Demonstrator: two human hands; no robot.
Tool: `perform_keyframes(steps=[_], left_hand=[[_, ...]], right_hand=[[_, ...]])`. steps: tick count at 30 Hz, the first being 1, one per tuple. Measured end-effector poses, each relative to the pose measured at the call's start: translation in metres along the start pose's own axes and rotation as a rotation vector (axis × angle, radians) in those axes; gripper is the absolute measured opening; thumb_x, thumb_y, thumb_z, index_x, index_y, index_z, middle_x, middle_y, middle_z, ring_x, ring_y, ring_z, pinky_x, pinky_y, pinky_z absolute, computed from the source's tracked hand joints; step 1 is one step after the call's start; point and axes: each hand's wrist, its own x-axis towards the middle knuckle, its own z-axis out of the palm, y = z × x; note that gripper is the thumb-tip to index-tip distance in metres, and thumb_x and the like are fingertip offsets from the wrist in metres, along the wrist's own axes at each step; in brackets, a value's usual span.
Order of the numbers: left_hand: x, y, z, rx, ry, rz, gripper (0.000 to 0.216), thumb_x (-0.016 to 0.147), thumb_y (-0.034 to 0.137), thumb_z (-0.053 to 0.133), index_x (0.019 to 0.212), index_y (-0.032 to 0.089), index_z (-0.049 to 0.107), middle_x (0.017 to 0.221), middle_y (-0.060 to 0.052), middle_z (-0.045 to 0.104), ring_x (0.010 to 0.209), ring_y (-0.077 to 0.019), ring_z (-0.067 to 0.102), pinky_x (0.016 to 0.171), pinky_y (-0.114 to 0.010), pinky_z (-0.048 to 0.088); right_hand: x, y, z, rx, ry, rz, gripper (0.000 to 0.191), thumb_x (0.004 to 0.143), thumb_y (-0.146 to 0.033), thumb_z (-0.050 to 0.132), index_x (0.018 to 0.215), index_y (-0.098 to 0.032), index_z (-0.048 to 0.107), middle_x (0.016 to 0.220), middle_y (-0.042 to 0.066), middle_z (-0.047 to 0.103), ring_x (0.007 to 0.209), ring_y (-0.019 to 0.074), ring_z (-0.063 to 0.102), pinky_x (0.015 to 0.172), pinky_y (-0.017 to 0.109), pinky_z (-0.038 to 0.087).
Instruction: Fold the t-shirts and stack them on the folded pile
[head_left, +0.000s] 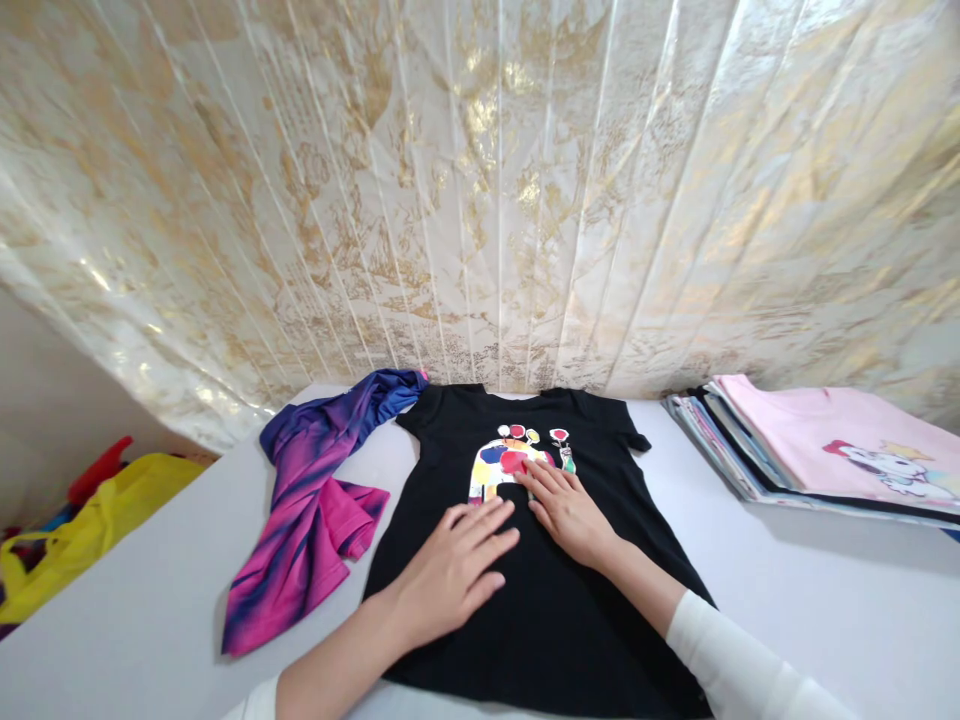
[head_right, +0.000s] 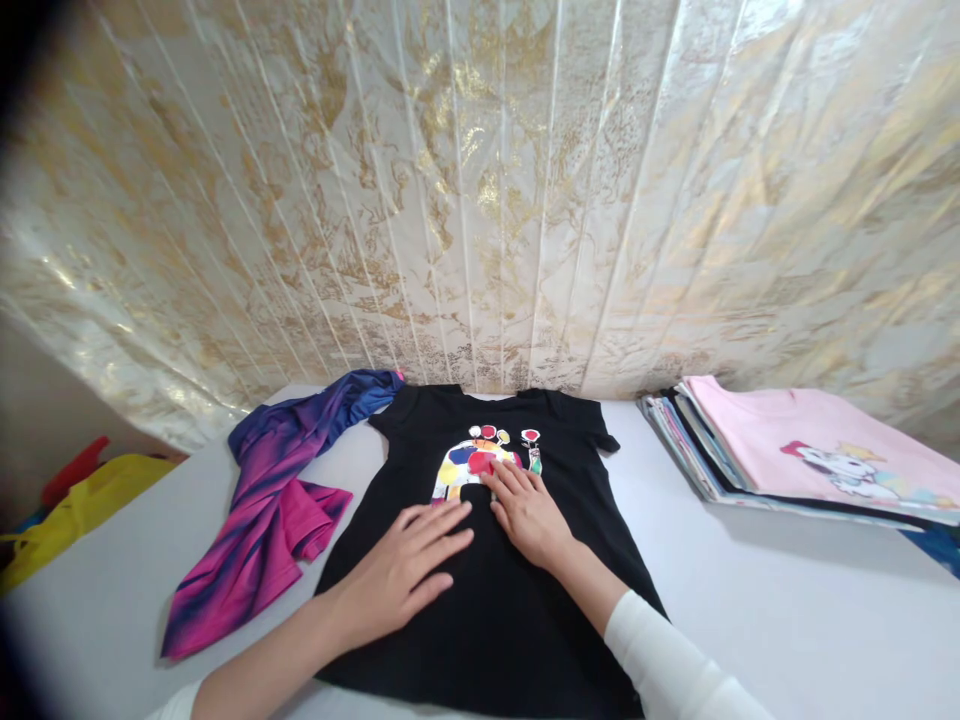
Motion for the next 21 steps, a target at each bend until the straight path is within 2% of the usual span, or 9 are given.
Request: perform_keyframes(steps=[2,4,7,10,12,15,18,21], left_hand=[[0.002,0.021,0.002,-0.062,-0.056,0.101,0.046,0.095,0.027,0.05,0.14,0.027,0.043,0.153,-0.005,0.034,0.142,-0.0232,0.029,0.111,-0.044,0.03],[0.004,0.032,0.007,-0.097,-0.089,0.109,0.049,0.095,0.029,0.051,0.142,0.026,0.04,0.153,-0.006,0.034,0.141,-0.0243,0.031,0.11,-0.045,0.032],[0.004,0.029,0.016,-0.104,-0.071,0.051,0.05,0.096,0.031,0.049,0.144,0.025,0.037,0.153,-0.007,0.035,0.141,-0.0249,0.031,0.11,-0.046,0.032],[0.007,0.021,0.021,-0.098,-0.042,0.006,0.045,0.098,0.033,0.047,0.142,0.025,0.04,0.149,-0.007,0.041,0.14,-0.0235,0.033,0.111,-0.045,0.03],[0.009,0.017,0.023,-0.093,-0.047,-0.011,0.05,0.098,0.033,0.047,0.145,0.024,0.034,0.15,-0.006,0.04,0.14,-0.0224,0.032,0.112,-0.045,0.029],[0.012,0.014,0.027,-0.076,-0.062,-0.015,0.058,0.097,0.03,0.048,0.149,0.023,0.023,0.155,-0.005,0.031,0.143,-0.0219,0.026,0.113,-0.044,0.027],[0.012,0.013,0.029,-0.058,-0.063,-0.025,0.061,0.096,0.03,0.048,0.15,0.025,0.02,0.157,-0.004,0.024,0.144,-0.0224,0.022,0.113,-0.045,0.026],[0.007,0.016,0.028,-0.04,-0.048,-0.055,0.063,0.096,0.032,0.049,0.151,0.027,0.019,0.158,-0.005,0.021,0.145,-0.0242,0.02,0.114,-0.047,0.025]], right_hand=[[0.001,0.002,-0.001,0.016,0.007,0.011,0.047,0.095,-0.024,0.041,0.142,-0.026,0.042,0.151,0.007,0.04,0.138,0.0236,0.036,0.108,0.048,0.034],[-0.001,-0.001,-0.005,0.033,0.016,0.033,0.049,0.093,-0.022,0.042,0.142,-0.024,0.042,0.149,0.011,0.042,0.136,0.025,0.039,0.106,0.049,0.037],[-0.013,-0.019,-0.014,0.088,0.029,0.031,0.05,0.091,-0.02,0.045,0.141,-0.02,0.042,0.146,0.014,0.045,0.135,0.0259,0.04,0.103,0.047,0.041],[-0.032,-0.043,-0.02,0.17,0.011,-0.027,0.049,0.092,-0.022,0.046,0.14,-0.02,0.042,0.147,0.012,0.044,0.135,0.023,0.041,0.106,0.042,0.04],[-0.042,-0.05,-0.019,0.159,-0.01,-0.043,0.049,0.093,-0.025,0.045,0.142,-0.02,0.041,0.149,0.011,0.042,0.136,0.0222,0.04,0.108,0.041,0.038],[-0.044,-0.039,-0.011,0.052,-0.016,0.007,0.05,0.095,-0.032,0.045,0.144,-0.02,0.039,0.152,0.01,0.038,0.139,0.0241,0.035,0.111,0.046,0.033],[-0.037,-0.019,-0.005,-0.035,-0.015,0.099,0.051,0.097,-0.039,0.043,0.145,-0.021,0.039,0.153,0.009,0.035,0.141,0.025,0.031,0.111,0.048,0.031],[-0.038,-0.011,-0.004,-0.086,-0.013,0.149,0.053,0.098,-0.045,0.04,0.145,-0.021,0.039,0.154,0.009,0.032,0.142,0.026,0.029,0.111,0.05,0.031]])
